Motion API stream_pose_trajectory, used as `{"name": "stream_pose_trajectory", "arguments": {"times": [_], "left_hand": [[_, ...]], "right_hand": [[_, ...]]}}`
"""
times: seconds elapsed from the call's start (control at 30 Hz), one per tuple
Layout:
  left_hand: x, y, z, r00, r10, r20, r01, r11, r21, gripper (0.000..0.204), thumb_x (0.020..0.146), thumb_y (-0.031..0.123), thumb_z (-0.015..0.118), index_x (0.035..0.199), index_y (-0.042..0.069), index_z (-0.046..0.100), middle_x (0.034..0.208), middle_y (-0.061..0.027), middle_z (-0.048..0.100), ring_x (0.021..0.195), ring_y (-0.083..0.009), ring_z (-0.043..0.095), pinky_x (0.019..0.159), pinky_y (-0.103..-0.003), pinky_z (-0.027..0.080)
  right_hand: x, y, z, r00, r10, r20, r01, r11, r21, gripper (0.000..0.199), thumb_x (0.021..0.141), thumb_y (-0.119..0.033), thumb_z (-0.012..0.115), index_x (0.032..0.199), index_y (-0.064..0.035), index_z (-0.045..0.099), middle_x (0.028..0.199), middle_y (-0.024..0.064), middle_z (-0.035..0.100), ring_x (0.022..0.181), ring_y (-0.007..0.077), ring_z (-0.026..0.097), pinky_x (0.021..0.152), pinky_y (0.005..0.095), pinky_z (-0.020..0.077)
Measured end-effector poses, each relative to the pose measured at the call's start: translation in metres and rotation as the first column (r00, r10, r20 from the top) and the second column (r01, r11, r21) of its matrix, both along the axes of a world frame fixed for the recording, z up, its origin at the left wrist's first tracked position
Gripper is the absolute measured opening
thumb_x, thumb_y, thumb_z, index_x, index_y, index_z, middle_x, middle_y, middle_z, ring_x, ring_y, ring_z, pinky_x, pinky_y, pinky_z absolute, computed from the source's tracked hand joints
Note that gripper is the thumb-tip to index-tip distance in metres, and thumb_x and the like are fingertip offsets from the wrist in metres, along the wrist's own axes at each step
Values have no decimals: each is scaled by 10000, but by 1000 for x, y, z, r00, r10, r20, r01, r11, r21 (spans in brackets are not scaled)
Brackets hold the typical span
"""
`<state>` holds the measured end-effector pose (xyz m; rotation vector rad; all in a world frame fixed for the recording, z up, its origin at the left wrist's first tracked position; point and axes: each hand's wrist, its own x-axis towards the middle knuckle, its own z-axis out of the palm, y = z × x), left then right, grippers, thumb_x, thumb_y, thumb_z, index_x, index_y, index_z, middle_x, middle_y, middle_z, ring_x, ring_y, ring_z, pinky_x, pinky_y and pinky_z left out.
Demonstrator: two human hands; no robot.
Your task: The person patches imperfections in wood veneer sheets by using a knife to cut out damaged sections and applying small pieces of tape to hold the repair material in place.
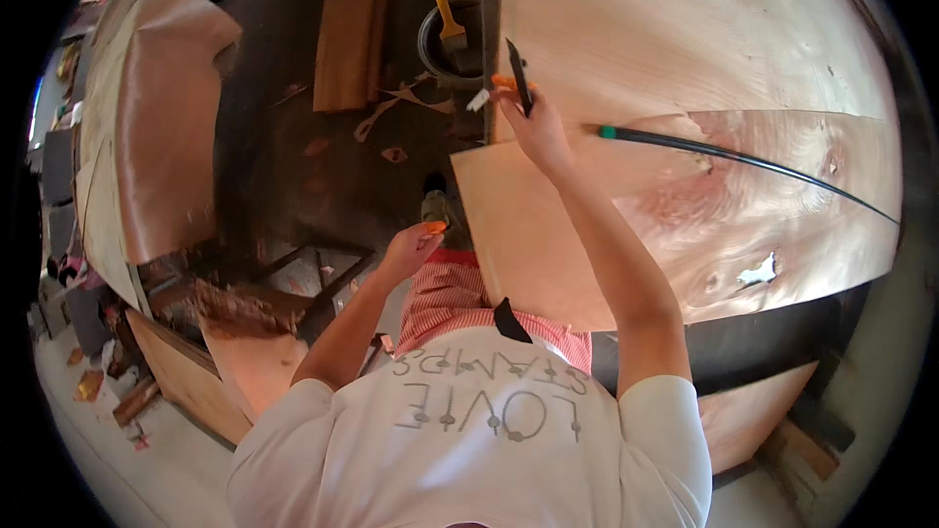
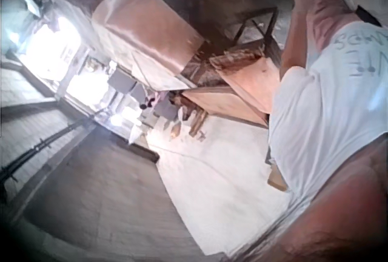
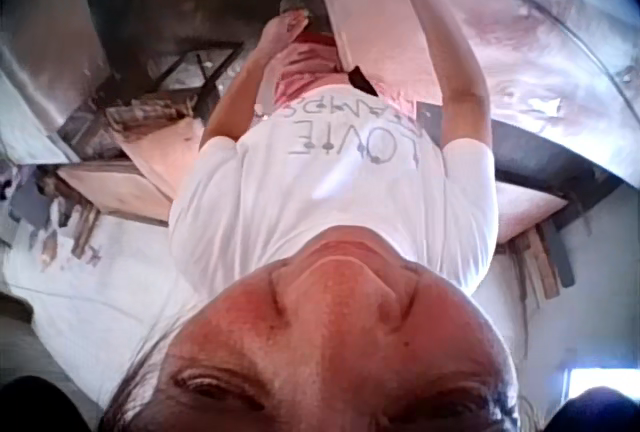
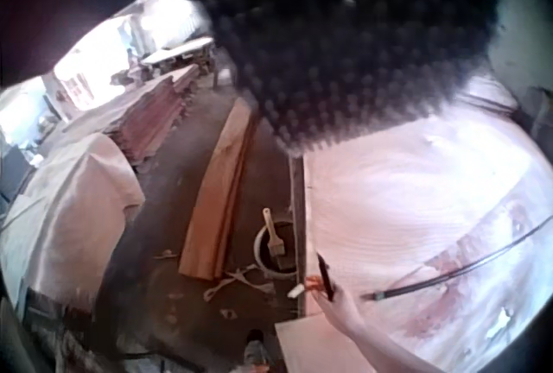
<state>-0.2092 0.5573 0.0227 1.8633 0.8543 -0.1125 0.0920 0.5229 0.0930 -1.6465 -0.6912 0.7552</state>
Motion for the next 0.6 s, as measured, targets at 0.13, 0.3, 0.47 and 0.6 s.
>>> {"name": "stream_pose_trajectory", "arguments": {"times": [0.13,0.3,0.47,0.6], "left_hand": [[-14,75,-32,998,26,-62,-38,982,-185,281,855,227,598,1042,18,608,845,-156,654,767,-230,655,663,-298,504],[-66,145,-75,986,160,-49,-167,928,-333,273,865,205,585,1053,8,604,846,-131,665,752,-169,651,666,-264,495],[-66,207,-69,982,161,-103,-188,902,-388,265,878,172,556,1083,8,599,885,-96,670,772,-128,637,673,-245,483],[-29,248,-59,991,129,-27,-130,921,-368,258,887,169,548,1090,18,602,905,-68,665,772,-116,620,678,-253,474]], "right_hand": [[-14,108,-69,989,-149,12,149,972,-183,285,888,-155,501,1145,-36,530,997,80,652,971,216,595,816,306,444],[-28,182,-113,942,-329,-60,251,814,-524,313,883,-151,492,1178,-47,490,1081,123,626,1016,291,582,841,375,442],[-29,169,-152,888,-456,58,448,832,-327,316,860,-99,504,1168,-30,493,1034,86,652,967,228,597,822,308,446],[-43,165,-100,822,-539,-185,525,842,-123,352,840,-33,514,1191,-31,480,1075,36,643,833,64,548,726,194,412]]}}
